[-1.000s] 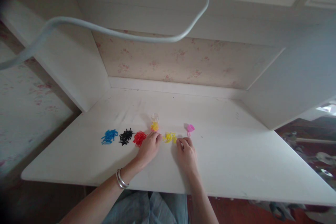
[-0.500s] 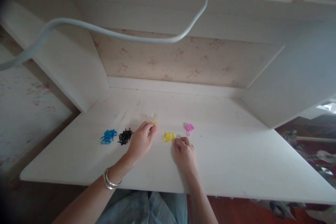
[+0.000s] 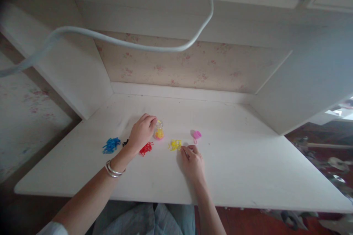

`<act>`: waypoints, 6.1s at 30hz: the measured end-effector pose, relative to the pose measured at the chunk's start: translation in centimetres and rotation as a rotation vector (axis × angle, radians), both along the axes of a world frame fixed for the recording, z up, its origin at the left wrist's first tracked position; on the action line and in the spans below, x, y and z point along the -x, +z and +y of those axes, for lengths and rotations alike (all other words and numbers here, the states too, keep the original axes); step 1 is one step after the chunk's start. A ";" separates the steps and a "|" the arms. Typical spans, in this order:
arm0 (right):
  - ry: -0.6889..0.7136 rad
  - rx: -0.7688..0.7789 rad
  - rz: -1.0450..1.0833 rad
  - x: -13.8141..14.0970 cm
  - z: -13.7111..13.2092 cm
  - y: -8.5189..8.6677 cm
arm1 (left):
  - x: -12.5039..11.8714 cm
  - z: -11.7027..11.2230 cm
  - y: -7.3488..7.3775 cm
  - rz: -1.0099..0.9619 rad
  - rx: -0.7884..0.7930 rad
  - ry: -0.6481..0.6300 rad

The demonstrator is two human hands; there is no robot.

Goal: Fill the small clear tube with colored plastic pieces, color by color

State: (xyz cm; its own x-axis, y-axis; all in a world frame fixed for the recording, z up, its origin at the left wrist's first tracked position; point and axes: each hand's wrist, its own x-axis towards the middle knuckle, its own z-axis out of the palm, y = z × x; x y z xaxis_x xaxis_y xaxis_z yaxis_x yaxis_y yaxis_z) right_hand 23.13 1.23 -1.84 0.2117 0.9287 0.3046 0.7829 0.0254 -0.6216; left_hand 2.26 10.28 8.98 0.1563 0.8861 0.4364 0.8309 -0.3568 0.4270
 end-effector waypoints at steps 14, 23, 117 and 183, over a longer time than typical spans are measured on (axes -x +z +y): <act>-0.036 -0.003 0.199 -0.2 -0.1 0.4 | 0.3 -4.9 -1.8 -0.190 0.060 -0.144; -0.113 0.084 0.330 -0.2 -0.4 0.1 | 2.3 -10.0 -8.2 -0.339 0.318 -0.235; 0.013 0.115 -0.284 1.5 -1.0 2.1 | -3.1 -7.7 -6.9 0.015 0.350 -0.161; -0.060 0.119 0.193 -0.4 -0.9 0.3 | -1.2 0.3 -1.0 0.003 -0.096 0.055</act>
